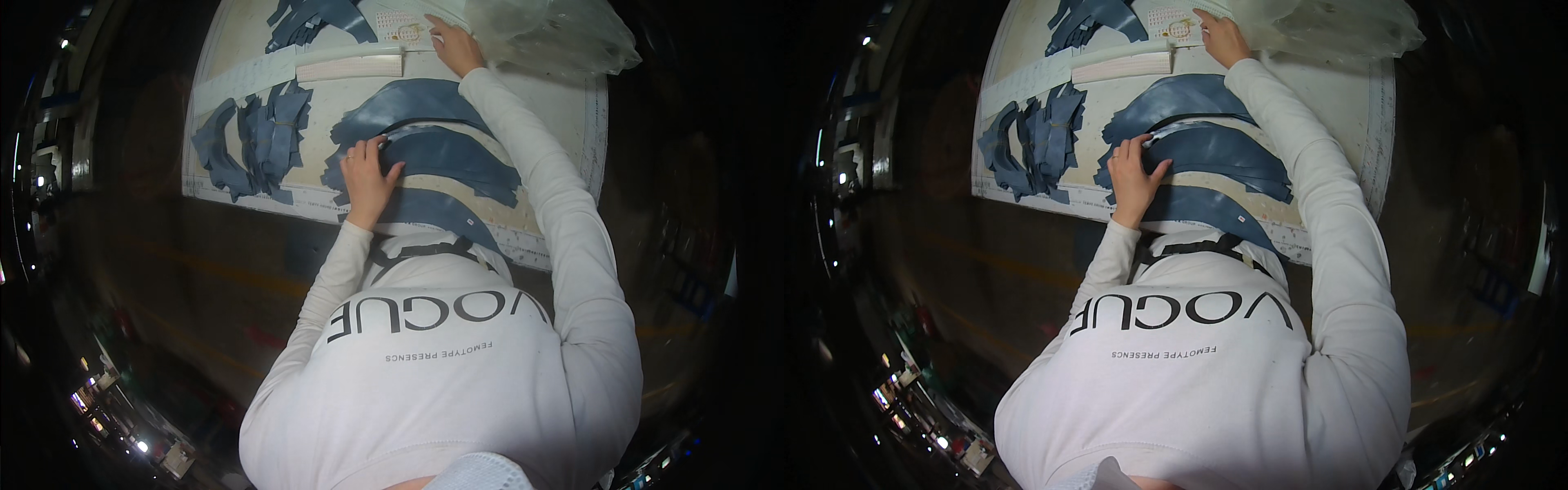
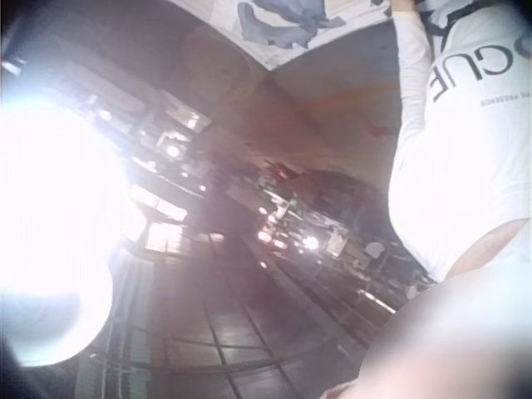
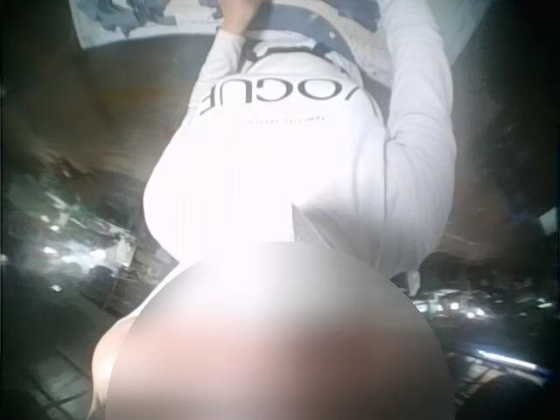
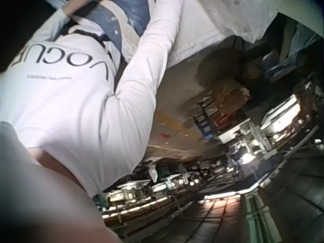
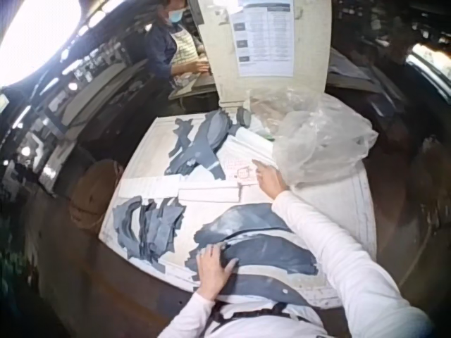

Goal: The person repeatedly picks up curved blue fabric pieces from a table, aligns them, and stacks them into a growing pile. The person handles the pieces one at a time, occasionally adjusting their position before placing them down.

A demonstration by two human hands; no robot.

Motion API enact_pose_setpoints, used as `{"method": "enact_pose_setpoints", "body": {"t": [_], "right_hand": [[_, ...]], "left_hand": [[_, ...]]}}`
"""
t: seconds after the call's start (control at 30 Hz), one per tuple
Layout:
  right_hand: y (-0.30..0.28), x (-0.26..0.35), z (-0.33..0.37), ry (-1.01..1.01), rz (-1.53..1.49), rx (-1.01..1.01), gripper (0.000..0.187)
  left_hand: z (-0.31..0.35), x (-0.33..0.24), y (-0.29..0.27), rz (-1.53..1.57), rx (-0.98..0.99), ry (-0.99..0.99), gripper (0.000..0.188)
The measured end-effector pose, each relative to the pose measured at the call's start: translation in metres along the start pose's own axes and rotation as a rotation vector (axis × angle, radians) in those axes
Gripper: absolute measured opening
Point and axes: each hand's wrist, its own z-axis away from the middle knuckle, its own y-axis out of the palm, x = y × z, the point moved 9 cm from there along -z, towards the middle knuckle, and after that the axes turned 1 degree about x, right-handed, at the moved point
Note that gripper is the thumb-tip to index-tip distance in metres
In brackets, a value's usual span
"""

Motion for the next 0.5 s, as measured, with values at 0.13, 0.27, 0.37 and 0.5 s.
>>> {"method": "enact_pose_setpoints", "body": {"t": [0.13, 0.27, 0.37, 0.5], "right_hand": [[-0.001, -0.017, -0.002, 0.084, -0.29, -0.057, 0.049], [0.005, -0.015, 0.0, 0.088, -0.254, -0.024, 0.048], [-0.001, 0.008, 0.004, -0.108, 0.12, -0.088, 0.048], [0.001, 0.021, 0.009, -0.229, 0.333, -0.084, 0.046]], "left_hand": [[-0.011, 0.014, 0.012, 0.323, 0.194, -0.1, 0.029], [-0.014, 0.04, 0.008, 0.49, 0.299, -0.169, 0.024], [-0.012, 0.06, 0.005, 0.613, 0.356, -0.191, 0.026], [-0.003, 0.076, 0.011, 0.629, 0.396, -0.233, 0.029]]}}
